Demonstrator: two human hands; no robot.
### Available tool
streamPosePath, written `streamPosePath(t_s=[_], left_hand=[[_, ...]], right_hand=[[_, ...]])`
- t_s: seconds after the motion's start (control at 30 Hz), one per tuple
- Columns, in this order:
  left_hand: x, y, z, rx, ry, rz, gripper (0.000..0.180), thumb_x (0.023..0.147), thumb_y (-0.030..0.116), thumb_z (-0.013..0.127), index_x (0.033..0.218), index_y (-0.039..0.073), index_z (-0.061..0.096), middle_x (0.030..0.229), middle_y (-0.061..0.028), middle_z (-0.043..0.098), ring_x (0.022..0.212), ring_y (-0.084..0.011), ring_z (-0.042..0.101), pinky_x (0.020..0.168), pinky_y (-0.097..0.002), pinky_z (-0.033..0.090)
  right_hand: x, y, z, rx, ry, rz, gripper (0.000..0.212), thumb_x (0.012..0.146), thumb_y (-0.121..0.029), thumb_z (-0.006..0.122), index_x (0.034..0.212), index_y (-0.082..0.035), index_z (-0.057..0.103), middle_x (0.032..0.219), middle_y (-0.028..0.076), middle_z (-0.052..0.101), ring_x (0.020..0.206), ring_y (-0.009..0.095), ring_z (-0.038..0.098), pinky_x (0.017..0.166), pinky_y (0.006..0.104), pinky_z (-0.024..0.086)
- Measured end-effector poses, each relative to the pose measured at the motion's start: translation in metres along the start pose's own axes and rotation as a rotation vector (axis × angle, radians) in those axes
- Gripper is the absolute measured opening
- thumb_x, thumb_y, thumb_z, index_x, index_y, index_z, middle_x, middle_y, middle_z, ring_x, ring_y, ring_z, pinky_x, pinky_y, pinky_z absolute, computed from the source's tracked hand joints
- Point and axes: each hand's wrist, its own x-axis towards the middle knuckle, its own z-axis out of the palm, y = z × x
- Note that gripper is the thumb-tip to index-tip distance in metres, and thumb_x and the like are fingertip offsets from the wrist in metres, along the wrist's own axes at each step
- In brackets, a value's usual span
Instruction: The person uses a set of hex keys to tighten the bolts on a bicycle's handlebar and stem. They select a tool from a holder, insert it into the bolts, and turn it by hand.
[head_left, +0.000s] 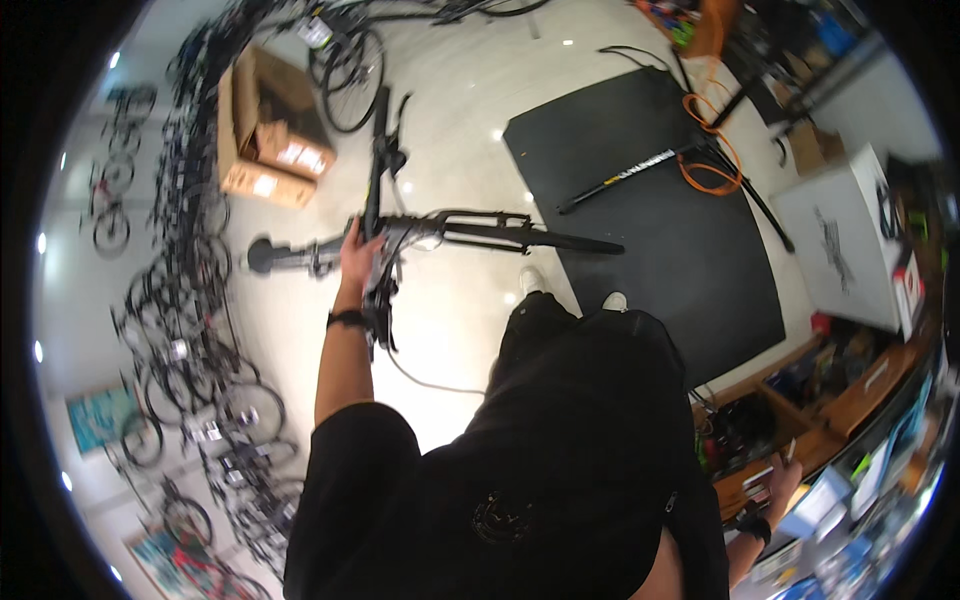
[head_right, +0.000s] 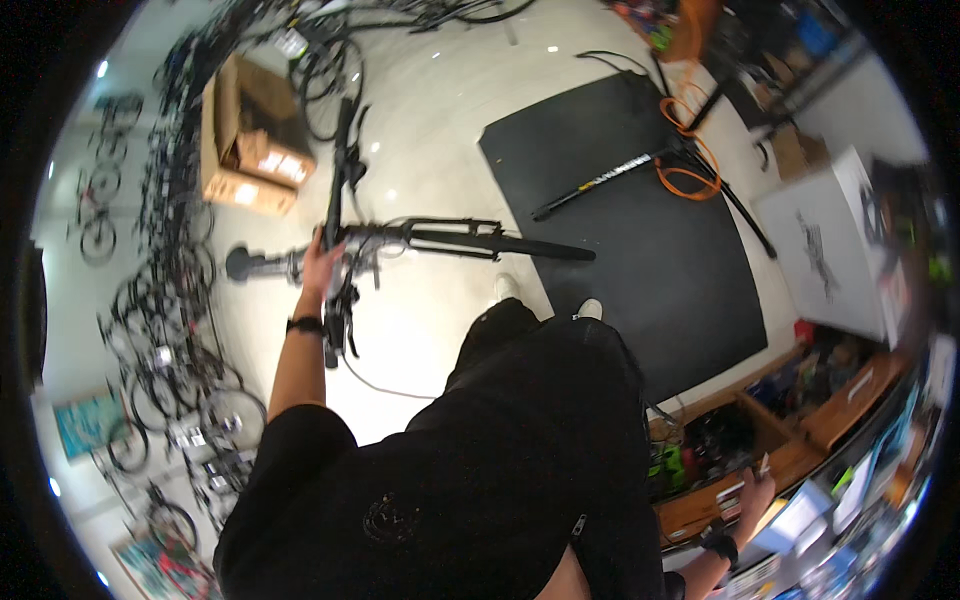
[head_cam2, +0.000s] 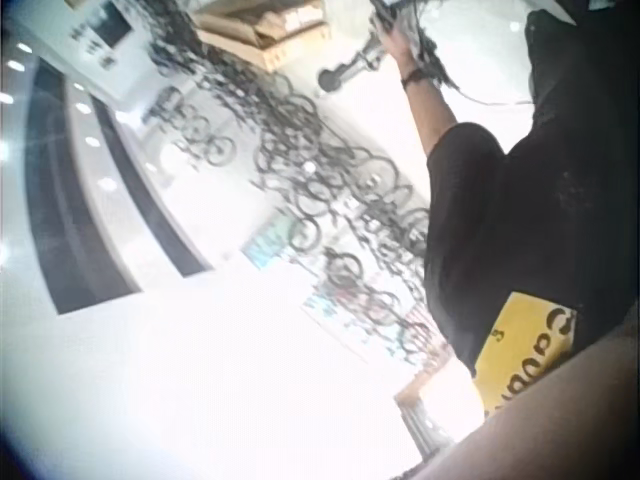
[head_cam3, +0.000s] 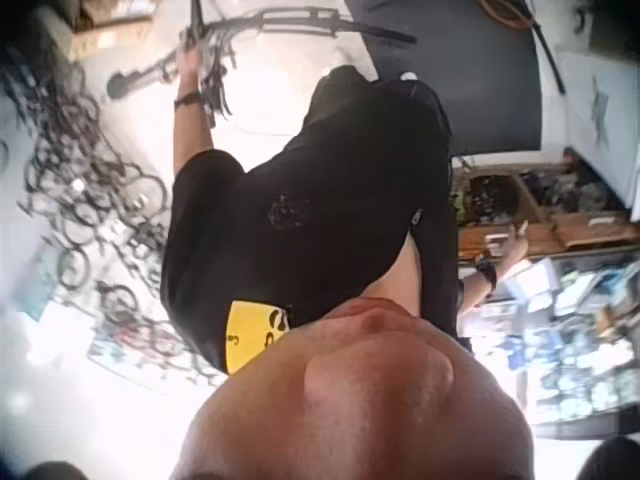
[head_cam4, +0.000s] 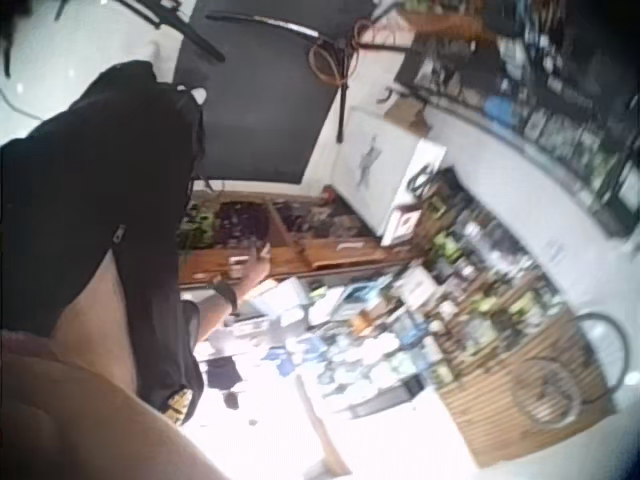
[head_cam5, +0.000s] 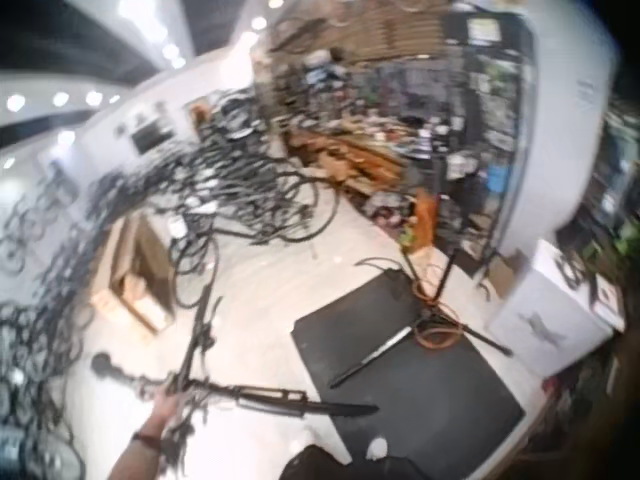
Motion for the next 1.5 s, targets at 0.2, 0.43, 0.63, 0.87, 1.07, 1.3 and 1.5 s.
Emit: streamPosePath(t_s=[0.2,0.43,0.63,0.87,1.07,1.3,1.5], left_hand=[[-0.001,0.002,0.006,-0.109,-0.03,0.043,0.079,0.08,0.0,0.066,0.149,0.002,0.029,0.106,-0.0092,0.065,0.081,-0.0137,0.06,0.066,-0.0275,0.051],[-0.002,0.004,0.008,-0.02,0.015,0.101,0.077,0.079,0.006,0.069,0.148,0.006,0.035,0.104,-0.0128,0.067,0.066,-0.0124,0.058,0.063,-0.0276,0.05],[-0.013,0.007,-0.002,0.194,0.047,0.139,0.076,0.08,0.006,0.067,0.148,0.007,0.033,0.108,-0.0149,0.066,0.077,-0.0197,0.061,0.073,-0.0301,0.05],[-0.016,0.016,-0.014,0.146,-0.015,0.089,0.077,0.08,0.012,0.066,0.149,0.015,0.033,0.109,-0.0254,0.065,0.101,-0.0425,0.061,0.087,-0.0413,0.049],[-0.015,0.021,-0.021,0.136,-0.098,0.035,0.08,0.08,0.011,0.066,0.151,0.015,0.028,0.108,-0.0272,0.064,0.1,-0.0424,0.062,0.087,-0.0419,0.049],[-0.01,0.017,-0.02,0.151,-0.088,0.115,0.08,0.082,0.01,0.068,0.151,0.011,0.027,0.102,-0.0225,0.065,0.089,-0.0316,0.063,0.083,-0.0359,0.05],[-0.002,0.009,-0.018,0.123,-0.079,0.173,0.082,0.081,0.015,0.071,0.151,0.012,0.027,0.111,-0.0259,0.064,0.103,-0.0418,0.061,0.087,-0.0416,0.049]], right_hand=[[0.115,-0.334,-0.009,-0.022,-0.207,-0.69,0.028,0.085,-0.017,0.068,0.076,0.006,0.055,0.065,0.019,0.054,0.058,0.03,0.053,0.058,0.0412,0.041],[0.047,-0.665,0.019,0.279,-0.542,-1.233,0.029,0.087,-0.01,0.067,0.076,0.003,0.044,0.064,0.006,0.038,0.062,0.011,0.034,0.055,0.0301,0.035],[-0.058,-0.826,0.066,0.253,-0.839,-1.477,0.026,0.089,-0.012,0.065,0.076,0.001,0.046,0.065,0.001,0.037,0.063,0.008,0.034,0.055,0.0275,0.034],[-0.131,-0.888,0.107,0.253,-0.981,-1.551,0.018,0.089,-0.011,0.065,0.085,0.004,0.056,0.068,0.001,0.047,0.064,0.008,0.041,0.059,0.0269,0.038],[-0.143,-0.902,0.127,0.211,-0.89,-1.645,0.019,0.087,-0.015,0.065,0.088,0.003,0.062,0.071,0.014,0.059,0.063,0.026,0.055,0.06,0.0359,0.044],[-0.154,-0.906,0.139,0.14,-0.69,-1.708,0.02,0.088,-0.019,0.063,0.094,0.001,0.065,0.082,0.017,0.064,0.078,0.036,0.062,0.07,0.0437,0.048],[-0.155,-0.909,0.149,0.118,-0.643,-1.676,0.021,0.088,-0.019,0.062,0.096,0.0,0.065,0.085,0.017,0.064,0.081,0.037,0.062,0.071,0.0445,0.048]])
